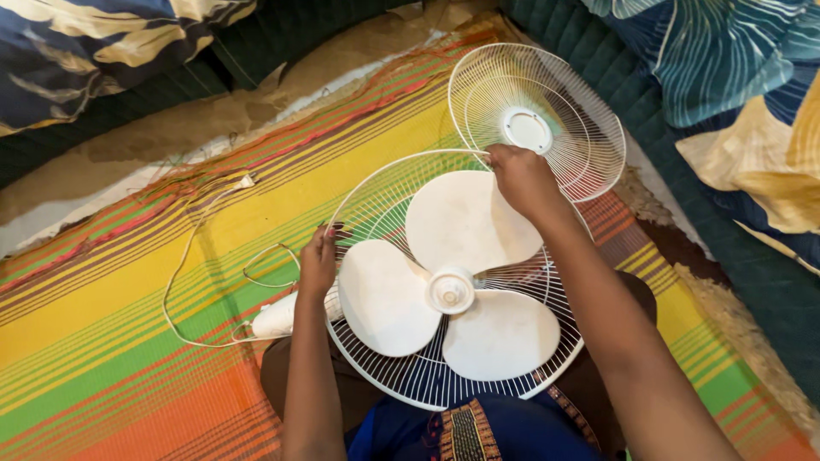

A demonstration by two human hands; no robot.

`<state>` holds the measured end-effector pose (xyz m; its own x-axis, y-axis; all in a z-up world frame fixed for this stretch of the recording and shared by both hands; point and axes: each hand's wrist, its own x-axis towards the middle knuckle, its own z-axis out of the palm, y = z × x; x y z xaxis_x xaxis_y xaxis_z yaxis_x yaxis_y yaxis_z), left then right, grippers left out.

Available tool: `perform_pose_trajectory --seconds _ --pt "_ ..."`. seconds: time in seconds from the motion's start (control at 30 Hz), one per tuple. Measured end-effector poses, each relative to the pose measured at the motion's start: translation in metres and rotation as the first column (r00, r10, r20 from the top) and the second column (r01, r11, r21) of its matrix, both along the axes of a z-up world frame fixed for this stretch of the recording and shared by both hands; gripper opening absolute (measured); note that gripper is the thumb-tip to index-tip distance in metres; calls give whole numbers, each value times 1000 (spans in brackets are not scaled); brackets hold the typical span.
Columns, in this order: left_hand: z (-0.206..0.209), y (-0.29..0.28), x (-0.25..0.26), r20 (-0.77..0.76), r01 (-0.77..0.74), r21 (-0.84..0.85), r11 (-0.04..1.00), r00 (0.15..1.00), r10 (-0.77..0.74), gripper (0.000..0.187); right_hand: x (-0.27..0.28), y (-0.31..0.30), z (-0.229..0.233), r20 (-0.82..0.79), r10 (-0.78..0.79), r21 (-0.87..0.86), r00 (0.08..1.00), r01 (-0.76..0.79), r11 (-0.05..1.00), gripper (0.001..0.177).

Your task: The person assembles a white table fan by attaching the fan blades to the motor hub, securing them with a central cap, and then fitting the front wire cage. They then use a screwdriver to tighten screws on the fan's neck.

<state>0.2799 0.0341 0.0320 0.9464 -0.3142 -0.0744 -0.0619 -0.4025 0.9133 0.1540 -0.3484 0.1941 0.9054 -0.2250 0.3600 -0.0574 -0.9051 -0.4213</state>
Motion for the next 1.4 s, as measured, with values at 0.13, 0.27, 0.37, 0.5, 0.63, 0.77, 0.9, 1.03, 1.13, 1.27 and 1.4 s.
perform_pose_trajectory --seconds 0.13,0.27,0.37,0.5,0.63,0.77,0.9,1.03,1.13,1.27,1.4 --pt "-21 19 -11 10 -35 -114 993 999 36 43 -27 -14 -1 -6 -43 69 999 43 997 22" --pt "-36 43 -41 -178 -103 -178 979 982 71 51 -77 -26 -5 -36 -167 200 985 171 965 26" --pt "-42 54 -71 -189 -84 -244 966 981 38 57 -110 -26 -14 -38 -235 212 971 237 948 25" --pt "-46 58 -95 -237 -156 -189 970 965 109 62 -123 -23 -29 -53 -321 336 946 319 886 24" --pt "-51 60 -97 -235 -114 -356 928 972 30 64 -124 -30 -37 -191 -291 494 937 348 797 31" --pt "-50 58 -105 -316 -166 -338 927 947 54 63 -134 -33 -44 -108 -184 612 977 211 762 28" --pt "-47 53 -124 -563 -380 -369 848 818 122 50 -172 -32 -56 -66 -135 550 989 149 822 36" --pt "-48 52 -143 -521 -359 -385 850 845 121 45 -217 -32 -78 -266 -22 744 964 220 631 48" --pt "-49 53 -147 -564 -395 -375 839 815 132 43 -238 -32 -93 -268 44 878 963 225 423 47" --pt "-48 51 -144 -455 -357 -368 859 874 169 39 -239 -27 -110 -179 -57 929 982 188 319 36" --pt "-38 46 -126 -304 -308 -397 865 933 193 36 -210 -31 -111 -78 -111 919 991 115 378 27"
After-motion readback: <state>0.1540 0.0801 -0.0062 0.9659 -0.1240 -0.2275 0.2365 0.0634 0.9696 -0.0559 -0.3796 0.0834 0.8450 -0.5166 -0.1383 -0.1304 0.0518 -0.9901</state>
